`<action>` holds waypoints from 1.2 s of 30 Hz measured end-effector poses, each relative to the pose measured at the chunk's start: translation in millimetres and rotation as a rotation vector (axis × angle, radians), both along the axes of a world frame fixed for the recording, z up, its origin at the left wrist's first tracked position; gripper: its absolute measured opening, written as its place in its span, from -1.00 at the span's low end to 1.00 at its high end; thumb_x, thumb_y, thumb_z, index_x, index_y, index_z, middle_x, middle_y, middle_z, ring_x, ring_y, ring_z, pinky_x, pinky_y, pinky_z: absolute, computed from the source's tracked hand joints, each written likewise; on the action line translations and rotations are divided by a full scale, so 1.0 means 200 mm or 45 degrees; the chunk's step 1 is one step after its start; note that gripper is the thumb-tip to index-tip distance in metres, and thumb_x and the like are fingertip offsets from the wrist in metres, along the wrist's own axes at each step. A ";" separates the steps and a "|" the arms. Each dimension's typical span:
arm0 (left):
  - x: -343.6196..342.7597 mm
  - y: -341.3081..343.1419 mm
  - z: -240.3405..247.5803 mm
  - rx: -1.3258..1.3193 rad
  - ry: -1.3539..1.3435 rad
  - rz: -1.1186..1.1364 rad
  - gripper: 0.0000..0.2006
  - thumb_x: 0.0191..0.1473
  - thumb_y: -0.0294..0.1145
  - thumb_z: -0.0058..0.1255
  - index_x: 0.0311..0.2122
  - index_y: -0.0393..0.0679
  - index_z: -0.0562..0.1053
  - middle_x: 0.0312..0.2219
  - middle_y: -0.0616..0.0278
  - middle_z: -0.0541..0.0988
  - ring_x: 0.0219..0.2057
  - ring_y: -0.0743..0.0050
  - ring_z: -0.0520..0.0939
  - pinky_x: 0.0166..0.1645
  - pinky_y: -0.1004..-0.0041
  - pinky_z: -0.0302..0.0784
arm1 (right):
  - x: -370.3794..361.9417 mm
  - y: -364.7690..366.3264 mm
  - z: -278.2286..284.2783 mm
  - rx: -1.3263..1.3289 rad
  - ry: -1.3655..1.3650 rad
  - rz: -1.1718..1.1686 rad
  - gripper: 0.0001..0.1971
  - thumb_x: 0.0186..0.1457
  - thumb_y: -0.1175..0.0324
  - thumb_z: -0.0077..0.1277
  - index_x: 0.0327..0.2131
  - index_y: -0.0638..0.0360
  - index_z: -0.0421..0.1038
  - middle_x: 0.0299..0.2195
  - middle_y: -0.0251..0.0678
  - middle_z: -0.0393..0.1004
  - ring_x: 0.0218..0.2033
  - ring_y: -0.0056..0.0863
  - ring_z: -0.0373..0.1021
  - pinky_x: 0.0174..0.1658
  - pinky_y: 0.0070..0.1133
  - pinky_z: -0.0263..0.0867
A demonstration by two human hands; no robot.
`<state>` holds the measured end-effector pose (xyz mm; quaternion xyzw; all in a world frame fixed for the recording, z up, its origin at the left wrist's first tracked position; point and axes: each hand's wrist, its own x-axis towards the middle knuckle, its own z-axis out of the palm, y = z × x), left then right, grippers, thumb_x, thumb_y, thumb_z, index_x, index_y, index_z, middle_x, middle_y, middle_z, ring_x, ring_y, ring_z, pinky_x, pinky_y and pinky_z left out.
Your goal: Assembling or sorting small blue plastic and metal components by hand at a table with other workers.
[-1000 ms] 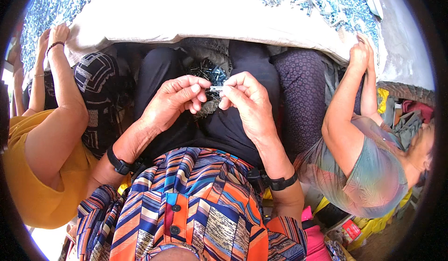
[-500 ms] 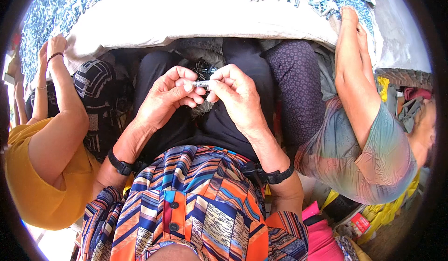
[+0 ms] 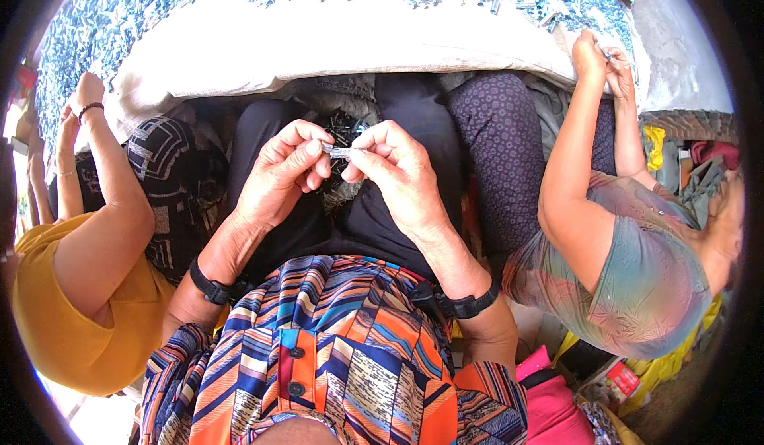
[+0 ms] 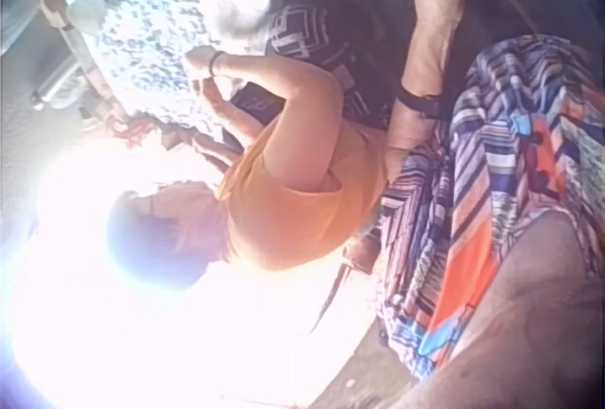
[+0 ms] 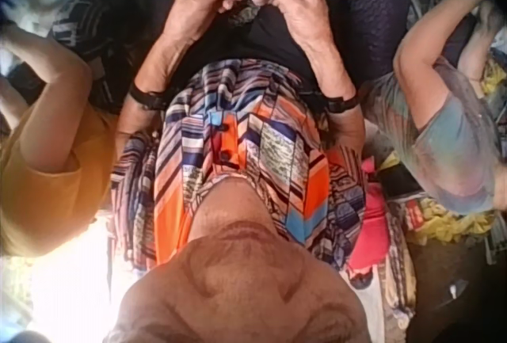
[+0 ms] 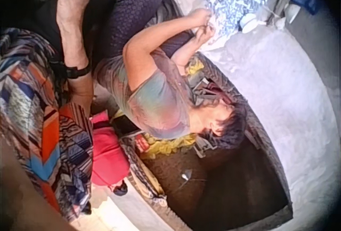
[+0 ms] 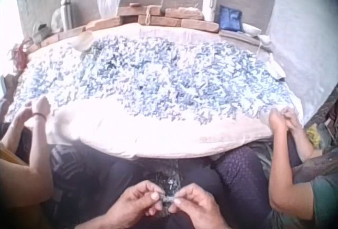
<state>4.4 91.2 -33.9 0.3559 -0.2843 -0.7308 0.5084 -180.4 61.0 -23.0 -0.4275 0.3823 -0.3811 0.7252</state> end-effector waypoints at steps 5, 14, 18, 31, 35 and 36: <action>-0.02 -0.01 0.00 0.023 0.064 0.021 -0.87 0.13 -0.36 -0.04 -0.26 -0.17 0.41 -0.50 0.32 0.54 -0.53 0.70 0.49 -0.44 0.70 0.39 | 0.00 0.00 -0.02 0.032 -0.053 -0.081 -0.96 0.11 0.51 -0.06 -0.34 0.24 0.32 -0.50 -0.33 0.45 -0.46 -0.65 0.40 -0.33 -0.70 0.33; 0.00 -0.01 -0.01 -0.031 -0.018 0.029 -0.88 0.13 -0.38 -0.03 -0.27 -0.18 0.40 -0.52 0.28 0.54 -0.56 0.65 0.51 -0.46 0.66 0.44 | -0.01 0.00 -0.02 -0.065 -0.029 -0.011 -0.96 0.15 0.48 -0.10 -0.34 0.23 0.31 -0.49 -0.31 0.45 -0.46 -0.61 0.41 -0.32 -0.68 0.35; 0.02 -0.02 0.00 -0.147 -0.285 -0.017 -0.85 0.10 -0.37 0.01 -0.26 -0.19 0.39 -0.55 0.31 0.51 -0.57 0.69 0.48 -0.46 0.67 0.42 | -0.03 -0.01 -0.03 0.182 -0.186 0.080 -0.94 0.15 0.45 -0.10 -0.36 0.23 0.30 -0.48 -0.30 0.44 -0.48 -0.58 0.41 -0.37 -0.64 0.37; 0.07 -0.05 0.04 -0.143 -0.124 -0.311 -0.80 0.05 -0.34 0.08 -0.25 -0.18 0.40 -0.48 0.36 0.48 -0.52 0.73 0.41 -0.43 0.68 0.33 | -0.06 -0.07 0.02 0.188 -0.214 0.406 -0.86 0.13 0.36 -0.02 -0.38 0.24 0.34 -0.47 -0.34 0.43 -0.51 -0.58 0.39 -0.38 -0.66 0.34; 0.15 -0.15 0.12 -0.159 -0.523 -0.280 -0.83 0.04 -0.40 0.09 -0.26 -0.18 0.42 -0.51 0.47 0.44 -0.48 0.80 0.39 -0.39 0.68 0.32 | -0.08 -0.21 0.07 -0.366 0.447 0.245 -0.87 0.09 0.40 0.03 -0.35 0.28 0.40 -0.48 -0.46 0.42 -0.42 -0.74 0.33 -0.33 -0.71 0.29; 0.15 -0.20 0.15 -0.233 -0.630 -0.209 -0.83 0.03 -0.38 0.10 -0.27 -0.18 0.43 -0.53 0.47 0.44 -0.52 0.79 0.39 -0.43 0.69 0.32 | -0.09 -0.29 0.10 -0.459 0.514 0.100 -0.88 0.08 0.42 0.03 -0.35 0.29 0.40 -0.49 -0.46 0.42 -0.43 -0.75 0.32 -0.34 -0.71 0.29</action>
